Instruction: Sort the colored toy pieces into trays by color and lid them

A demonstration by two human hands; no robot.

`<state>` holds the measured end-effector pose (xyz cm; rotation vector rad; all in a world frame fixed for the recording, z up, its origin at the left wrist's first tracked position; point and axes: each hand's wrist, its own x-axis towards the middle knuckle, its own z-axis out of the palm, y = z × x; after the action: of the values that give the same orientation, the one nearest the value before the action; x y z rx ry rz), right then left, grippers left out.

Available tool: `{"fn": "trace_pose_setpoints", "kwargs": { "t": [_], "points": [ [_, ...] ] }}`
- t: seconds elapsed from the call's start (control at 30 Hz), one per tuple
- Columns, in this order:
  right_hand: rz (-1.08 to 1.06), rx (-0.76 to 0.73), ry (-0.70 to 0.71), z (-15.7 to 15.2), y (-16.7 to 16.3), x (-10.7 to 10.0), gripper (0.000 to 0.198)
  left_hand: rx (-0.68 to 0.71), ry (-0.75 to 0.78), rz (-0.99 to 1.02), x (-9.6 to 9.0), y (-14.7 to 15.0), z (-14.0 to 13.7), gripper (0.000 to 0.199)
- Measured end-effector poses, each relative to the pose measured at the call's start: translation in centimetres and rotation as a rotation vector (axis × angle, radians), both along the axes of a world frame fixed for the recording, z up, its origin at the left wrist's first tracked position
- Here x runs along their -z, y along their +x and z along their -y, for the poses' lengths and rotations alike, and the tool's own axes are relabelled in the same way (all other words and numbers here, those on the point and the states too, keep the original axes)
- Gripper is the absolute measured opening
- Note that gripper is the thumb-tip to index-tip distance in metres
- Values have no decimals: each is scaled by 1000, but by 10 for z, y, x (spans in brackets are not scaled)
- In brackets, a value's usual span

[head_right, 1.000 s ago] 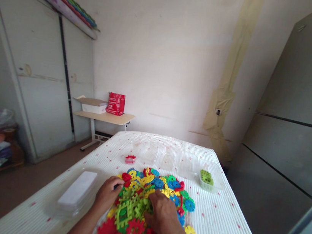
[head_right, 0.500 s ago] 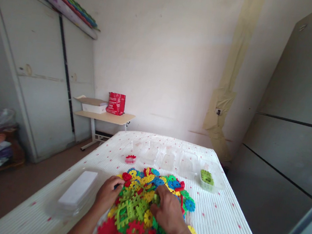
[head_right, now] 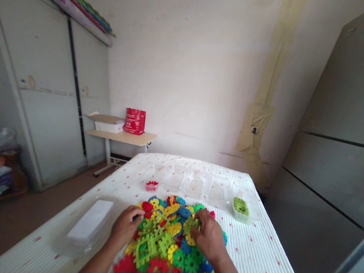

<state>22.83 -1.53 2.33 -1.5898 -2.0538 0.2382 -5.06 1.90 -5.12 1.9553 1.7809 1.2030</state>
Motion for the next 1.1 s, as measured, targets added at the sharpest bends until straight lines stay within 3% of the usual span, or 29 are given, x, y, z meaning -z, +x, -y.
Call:
{"fn": "trace_pose_setpoints", "kwargs": {
  "t": [0.4,0.5,0.6,0.67,0.8,0.93,1.1],
  "points": [
    [228,99,1,-6,24,1,25,0,2,-7,2,0,-1,19],
    [91,24,81,-6,26,-3,27,-1,-6,-5,3,-1,-2,19],
    [-184,-84,110,-5,23,-7,25,4,-8,0,3,-1,-2,18],
    [-366,-105,57,-5,20,-8,24,3,0,0,2,0,-2,18],
    [-628,-99,-179,-8,19,-3,28,3,17,2,1,0,-1,18],
    [-743,-150,-255,-10,19,1,24,8,26,8,1,-1,-1,18],
    [-715,-153,-282,-9,18,0,23,-3,14,0,1,0,-2,19]
  ]
}}
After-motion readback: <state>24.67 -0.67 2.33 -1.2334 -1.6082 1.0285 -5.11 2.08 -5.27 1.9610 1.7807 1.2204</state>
